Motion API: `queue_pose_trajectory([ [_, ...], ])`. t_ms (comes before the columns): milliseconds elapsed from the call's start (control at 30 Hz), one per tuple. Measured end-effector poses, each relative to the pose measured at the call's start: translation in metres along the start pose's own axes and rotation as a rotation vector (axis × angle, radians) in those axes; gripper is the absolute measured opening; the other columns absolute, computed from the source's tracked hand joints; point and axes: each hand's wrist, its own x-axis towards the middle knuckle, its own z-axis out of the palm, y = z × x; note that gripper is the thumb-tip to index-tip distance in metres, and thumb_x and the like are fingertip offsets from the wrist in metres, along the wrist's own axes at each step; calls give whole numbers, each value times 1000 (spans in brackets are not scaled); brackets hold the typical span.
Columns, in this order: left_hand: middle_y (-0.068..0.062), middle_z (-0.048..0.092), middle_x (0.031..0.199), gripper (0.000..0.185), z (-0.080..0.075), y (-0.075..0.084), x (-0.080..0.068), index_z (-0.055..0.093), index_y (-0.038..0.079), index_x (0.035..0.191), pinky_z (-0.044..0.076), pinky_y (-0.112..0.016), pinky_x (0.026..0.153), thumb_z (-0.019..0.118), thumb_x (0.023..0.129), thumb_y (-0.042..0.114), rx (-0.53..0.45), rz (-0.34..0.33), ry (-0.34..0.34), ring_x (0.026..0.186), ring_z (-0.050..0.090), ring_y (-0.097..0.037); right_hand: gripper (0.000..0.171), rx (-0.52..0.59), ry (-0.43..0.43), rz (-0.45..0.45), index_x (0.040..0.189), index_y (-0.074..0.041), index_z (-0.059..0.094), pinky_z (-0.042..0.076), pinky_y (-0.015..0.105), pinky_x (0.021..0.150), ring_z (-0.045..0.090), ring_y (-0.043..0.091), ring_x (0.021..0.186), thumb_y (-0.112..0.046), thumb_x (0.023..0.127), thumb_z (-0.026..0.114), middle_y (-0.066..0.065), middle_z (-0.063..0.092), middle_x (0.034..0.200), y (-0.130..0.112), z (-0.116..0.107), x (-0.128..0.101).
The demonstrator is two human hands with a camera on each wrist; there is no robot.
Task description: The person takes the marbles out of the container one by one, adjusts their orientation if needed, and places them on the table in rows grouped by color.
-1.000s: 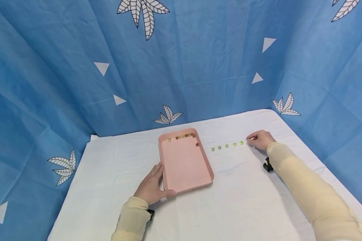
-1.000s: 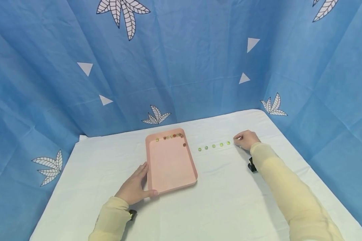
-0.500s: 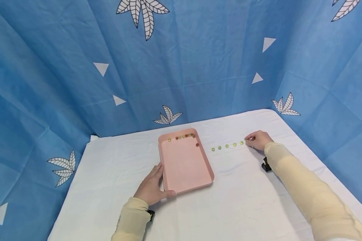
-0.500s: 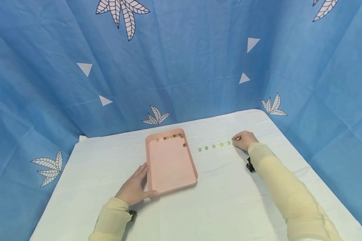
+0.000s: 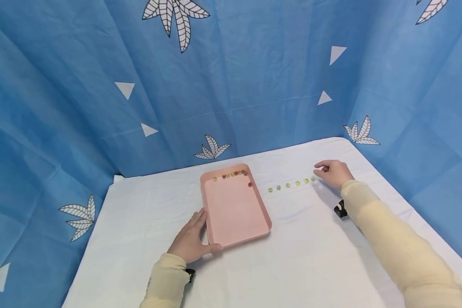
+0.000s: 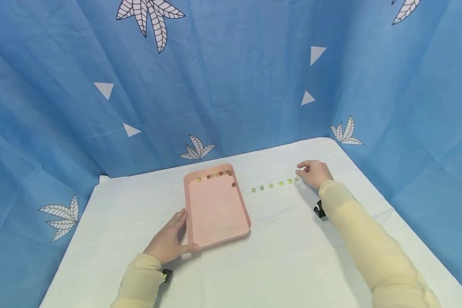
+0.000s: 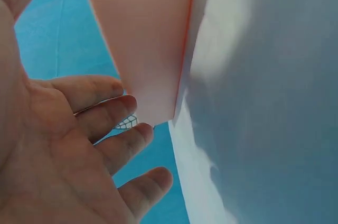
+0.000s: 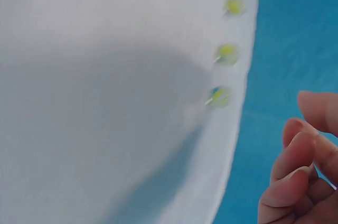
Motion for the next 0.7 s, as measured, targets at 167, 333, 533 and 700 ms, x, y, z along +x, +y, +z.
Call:
queue_pose_trajectory([
  [167, -15, 34, 152, 100, -8, 2, -2, 31, 6, 151, 29, -53, 112, 74, 77, 56, 11, -19, 40, 141, 28, -35, 32, 49, -45, -70, 117, -5, 67, 44, 34, 64, 53, 22, 69, -27, 95, 61, 9, 64, 85, -27, 6, -12],
  [333, -20, 53, 136, 85, -19, 10, 1, 33, 1, 148, 38, -51, 106, 67, 87, 49, 49, -38, 92, 128, 47, -36, 30, 73, -95, -151, 115, -7, 69, 45, 32, 61, 54, 19, 66, -27, 93, 63, 3, 65, 80, -57, 25, -21],
  [533, -8, 66, 99, 71, -16, 9, 19, 43, -1, 143, 53, -40, 81, 65, 91, 41, 66, -74, 152, 84, 61, -20, 36, 72, -201, -201, 119, -6, 67, 47, 31, 60, 57, 15, 63, -31, 93, 64, 2, 66, 78, -86, 55, -28],
  [700, 2, 55, 66, 58, -9, 5, 27, 48, -5, 137, 46, -28, 57, 62, 93, 30, 29, -115, 201, 53, 50, -11, 43, 56, -305, -213, 123, -4, 63, 50, 29, 58, 60, 12, 60, -34, 93, 63, 3, 67, 78, -103, 81, -31],
])
